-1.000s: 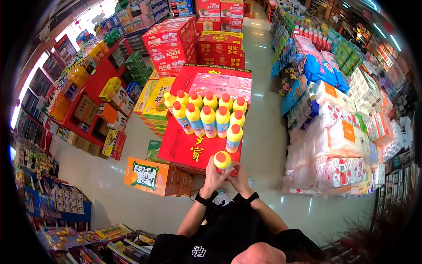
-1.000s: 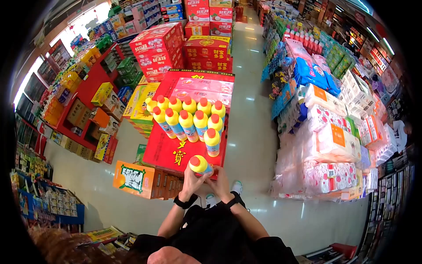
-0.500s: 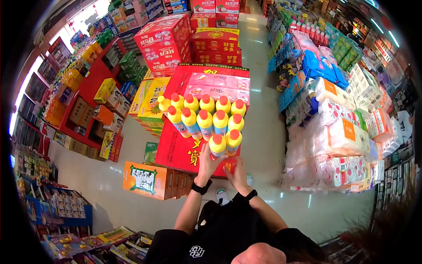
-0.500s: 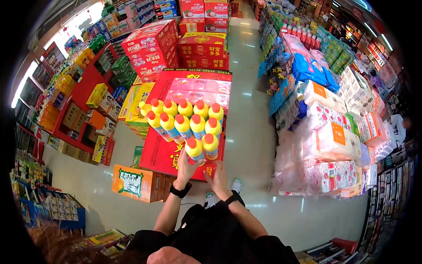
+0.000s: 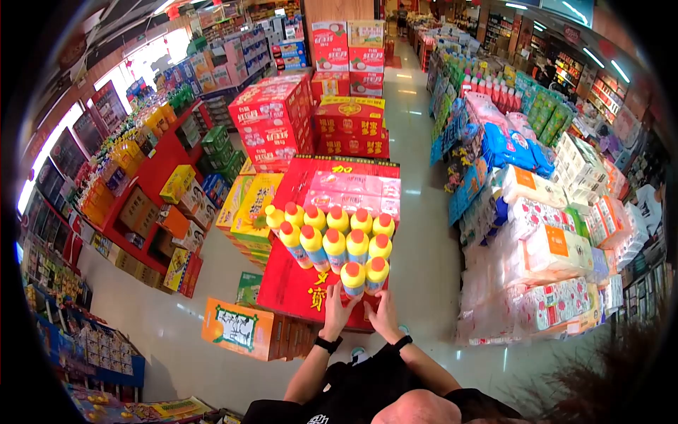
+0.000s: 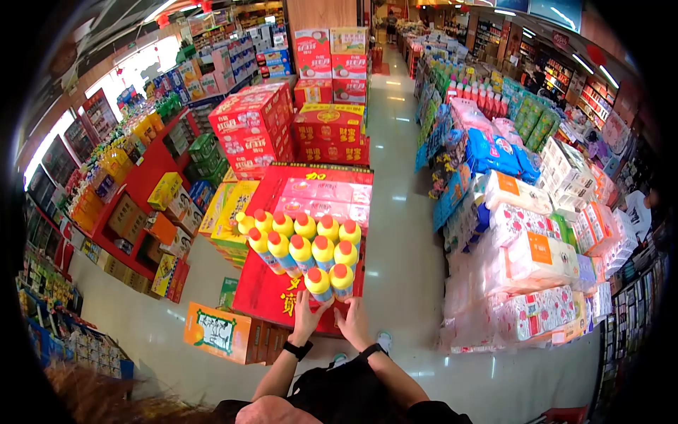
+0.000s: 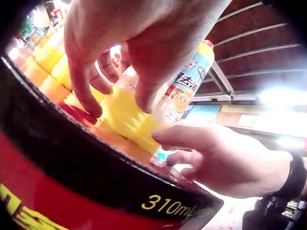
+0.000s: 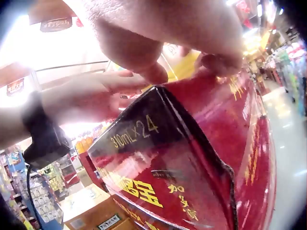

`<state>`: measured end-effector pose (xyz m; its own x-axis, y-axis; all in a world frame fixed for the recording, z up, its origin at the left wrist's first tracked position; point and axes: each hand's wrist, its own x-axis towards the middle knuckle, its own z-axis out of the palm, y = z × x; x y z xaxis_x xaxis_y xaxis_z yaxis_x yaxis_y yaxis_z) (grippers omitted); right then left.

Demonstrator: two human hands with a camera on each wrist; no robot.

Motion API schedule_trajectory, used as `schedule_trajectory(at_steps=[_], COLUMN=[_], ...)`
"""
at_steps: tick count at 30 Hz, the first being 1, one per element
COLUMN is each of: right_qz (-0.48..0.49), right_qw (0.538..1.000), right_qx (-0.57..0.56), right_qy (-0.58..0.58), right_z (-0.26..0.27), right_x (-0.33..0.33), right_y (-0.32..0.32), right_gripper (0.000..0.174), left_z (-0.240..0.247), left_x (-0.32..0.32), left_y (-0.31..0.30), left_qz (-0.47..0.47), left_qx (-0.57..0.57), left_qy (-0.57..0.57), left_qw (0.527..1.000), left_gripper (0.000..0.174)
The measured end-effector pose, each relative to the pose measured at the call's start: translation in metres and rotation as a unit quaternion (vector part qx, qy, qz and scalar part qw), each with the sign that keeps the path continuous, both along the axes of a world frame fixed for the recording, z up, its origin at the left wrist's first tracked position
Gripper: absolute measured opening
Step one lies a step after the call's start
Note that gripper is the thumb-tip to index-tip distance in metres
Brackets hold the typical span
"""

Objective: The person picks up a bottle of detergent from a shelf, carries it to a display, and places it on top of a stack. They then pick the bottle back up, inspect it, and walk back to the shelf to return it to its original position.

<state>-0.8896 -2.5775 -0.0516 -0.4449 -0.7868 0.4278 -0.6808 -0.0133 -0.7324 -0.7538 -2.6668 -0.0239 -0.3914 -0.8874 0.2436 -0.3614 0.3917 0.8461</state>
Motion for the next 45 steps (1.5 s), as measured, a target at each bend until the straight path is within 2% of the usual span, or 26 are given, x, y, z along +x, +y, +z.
schedule_trajectory(at_steps=[8,11,15,16,17,19,23,26,27,31,32,33,36,38,41,42,43,45], right_qz=[0.013,0.013,0.021,0.029,0.039,0.049,0.079,0.071,0.058,-0.010,-0.030,-0.052,-0.148,-0.221,-0.344,-0.380,-0.415,-0.496], right_qw=[0.999,1.000,0.999,0.999,0.999,0.998,0.996,0.993,0.994,0.993,0.991,0.987,0.945,0.913,0.855,0.831,0.806,0.719], right_qx=[-0.020,0.014,0.038,-0.016,-0.008,-0.016,-0.040,-0.016,-0.005,0.053,0.085,0.117,0.235,0.285,0.313,0.322,0.330,0.346], right_qy=[0.025,0.008,-0.024,-0.008,-0.029,-0.040,-0.007,-0.094,-0.093,-0.101,-0.100,-0.100,-0.175,-0.191,-0.231,-0.246,-0.263,-0.343], right_z=[-0.002,-0.015,0.007,0.005,-0.005,-0.005,0.001,0.001,-0.002,-0.040,-0.056,-0.070,-0.115,-0.149,-0.198,-0.222,-0.241,-0.256], right_x=[-0.004,-0.006,-0.004,-0.005,-0.006,-0.005,-0.012,-0.015,-0.018,-0.046,-0.054,-0.060,-0.058,-0.045,0.008,0.031,0.060,0.120], right_y=[0.003,0.004,0.009,0.007,0.006,0.007,0.016,0.040,0.051,0.128,0.157,0.189,0.300,0.379,0.504,0.545,0.583,0.641], right_gripper=[0.047,0.046,0.045,0.048,0.048,0.047,0.050,0.054,0.054,0.051,0.051,0.051,0.051,0.052,0.051,0.050,0.049,0.050], left_z=[-0.009,-0.012,-0.006,-0.017,-0.014,-0.019,-0.011,-0.014,-0.019,-0.032,-0.037,-0.047,-0.038,-0.046,-0.043,-0.046,-0.046,-0.045], left_x=[-0.006,-0.010,-0.014,-0.015,-0.017,-0.019,-0.025,-0.024,-0.022,-0.019,-0.019,-0.019,-0.026,-0.026,-0.022,-0.017,-0.014,-0.008], left_y=[-0.004,-0.002,-0.002,-0.004,-0.003,-0.003,0.000,0.003,0.003,-0.001,-0.006,-0.011,-0.005,-0.008,0.010,0.015,0.029,0.074], left_qz=[0.035,0.071,0.081,0.095,0.099,0.117,0.144,0.136,0.126,0.112,0.119,0.115,0.137,0.126,0.131,0.120,0.136,0.159], left_qx=[-0.046,-0.022,-0.020,-0.032,-0.003,-0.009,-0.015,-0.012,-0.031,-0.028,-0.009,-0.034,-0.047,-0.071,-0.134,-0.123,-0.128,-0.262], left_qy=[0.004,-0.017,-0.031,-0.041,-0.014,-0.030,-0.033,-0.037,-0.029,-0.037,-0.058,-0.033,-0.050,-0.035,0.005,0.032,0.024,-0.025], left_qw=[0.998,0.997,0.996,0.994,0.995,0.993,0.989,0.990,0.991,0.993,0.991,0.992,0.988,0.989,0.982,0.985,0.982,0.951], left_gripper=[0.065,0.067,0.068,0.067,0.067,0.067,0.072,0.074,0.069,0.053,0.055,0.055,0.056,0.059,0.062,0.061,0.056,0.052])
